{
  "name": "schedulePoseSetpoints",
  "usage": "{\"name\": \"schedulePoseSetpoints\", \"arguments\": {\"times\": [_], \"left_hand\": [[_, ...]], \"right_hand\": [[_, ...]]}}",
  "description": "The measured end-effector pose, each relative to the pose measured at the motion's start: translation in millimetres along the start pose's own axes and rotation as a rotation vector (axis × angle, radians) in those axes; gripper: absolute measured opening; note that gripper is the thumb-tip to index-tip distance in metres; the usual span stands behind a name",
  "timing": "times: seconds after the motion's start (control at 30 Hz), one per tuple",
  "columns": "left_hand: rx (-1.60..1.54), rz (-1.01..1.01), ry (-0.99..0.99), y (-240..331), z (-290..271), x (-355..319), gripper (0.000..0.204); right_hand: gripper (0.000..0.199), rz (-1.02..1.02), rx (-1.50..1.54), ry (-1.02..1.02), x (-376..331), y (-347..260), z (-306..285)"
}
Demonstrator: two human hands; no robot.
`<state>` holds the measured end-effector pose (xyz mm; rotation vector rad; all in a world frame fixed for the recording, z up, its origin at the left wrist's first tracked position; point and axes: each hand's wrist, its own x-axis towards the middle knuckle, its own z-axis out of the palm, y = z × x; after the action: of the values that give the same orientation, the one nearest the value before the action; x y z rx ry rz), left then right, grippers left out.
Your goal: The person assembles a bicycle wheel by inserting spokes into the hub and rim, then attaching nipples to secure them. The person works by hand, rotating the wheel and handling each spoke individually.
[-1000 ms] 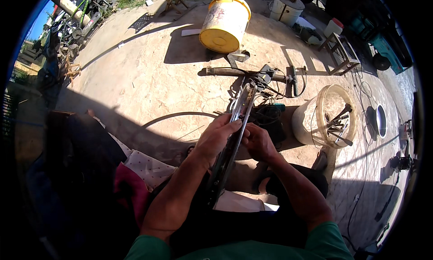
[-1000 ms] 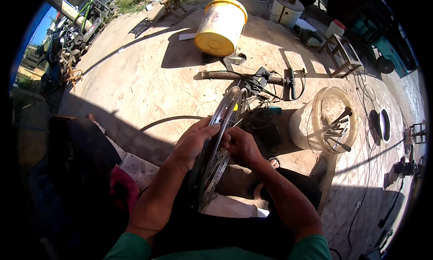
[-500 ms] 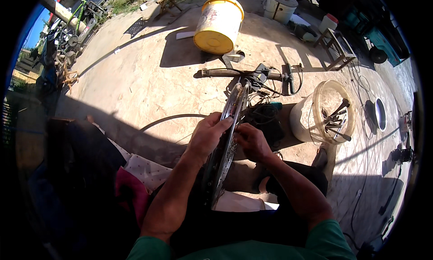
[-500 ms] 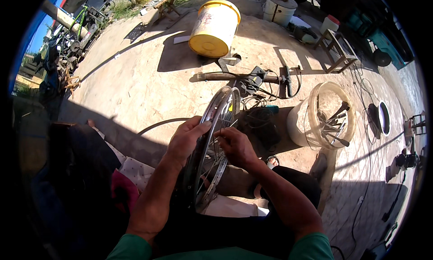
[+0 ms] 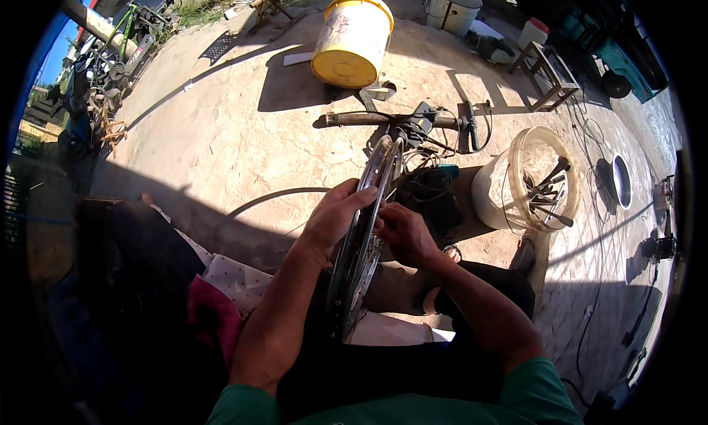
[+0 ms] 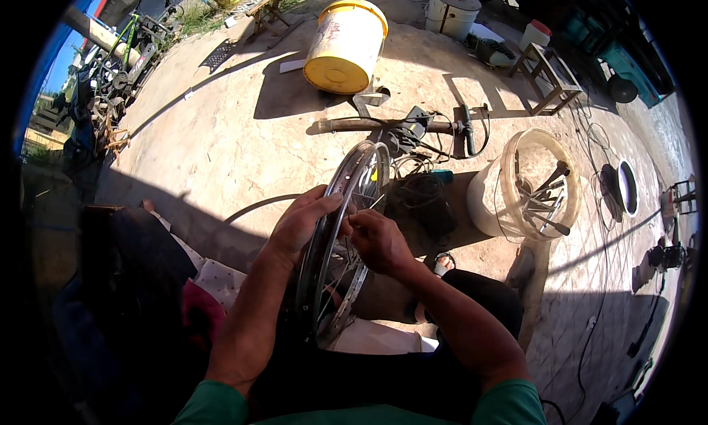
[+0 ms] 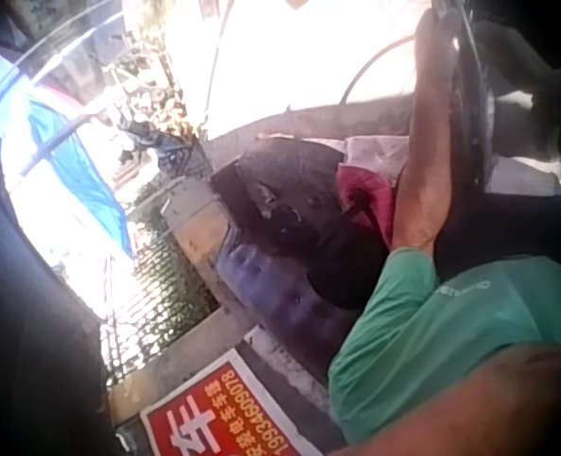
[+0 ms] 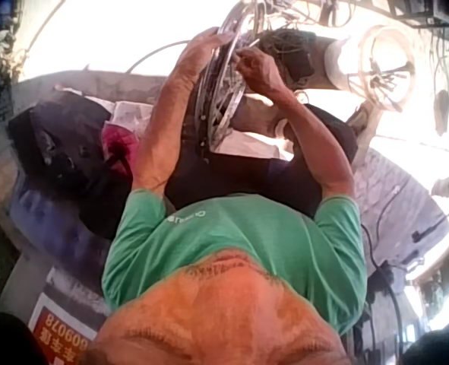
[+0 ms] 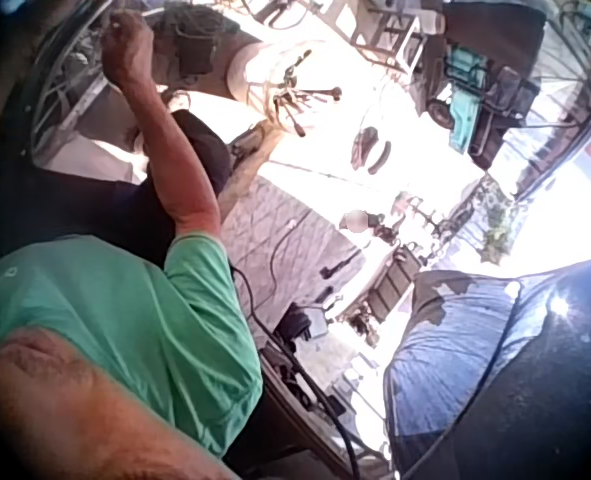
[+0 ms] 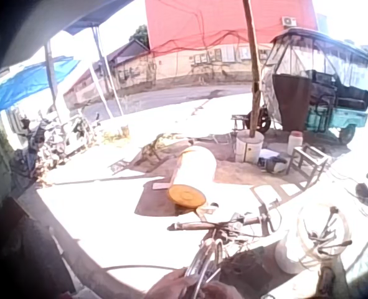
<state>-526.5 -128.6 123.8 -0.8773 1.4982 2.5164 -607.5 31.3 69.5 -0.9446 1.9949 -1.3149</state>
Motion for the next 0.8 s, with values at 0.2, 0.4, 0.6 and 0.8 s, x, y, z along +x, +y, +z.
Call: {"name": "schedulePoseSetpoints", "arguments": {"times": [0.2, 0.4, 0.6, 0.8], "left_hand": [[-0.056, -0.018, 0.014, 2, -3, -1, 0.027], [-0.052, -0.007, 0.037, 3, -2, -1, 0.027], [-0.030, -0.026, 0.018, 3, -3, -2, 0.027], [-0.041, -0.014, -0.022, -1, -1, -1, 0.025]], "right_hand": [[0.018, 0.163, 0.271, 0.056, -5, 5, 9], [0.024, 0.251, 0.686, 0.082, -1, 25, 9], [0.025, 0.470, 0.927, -0.101, 6, 21, -2], [0.022, 0.438, 0.763, -0.193, 9, 27, -4]]}}
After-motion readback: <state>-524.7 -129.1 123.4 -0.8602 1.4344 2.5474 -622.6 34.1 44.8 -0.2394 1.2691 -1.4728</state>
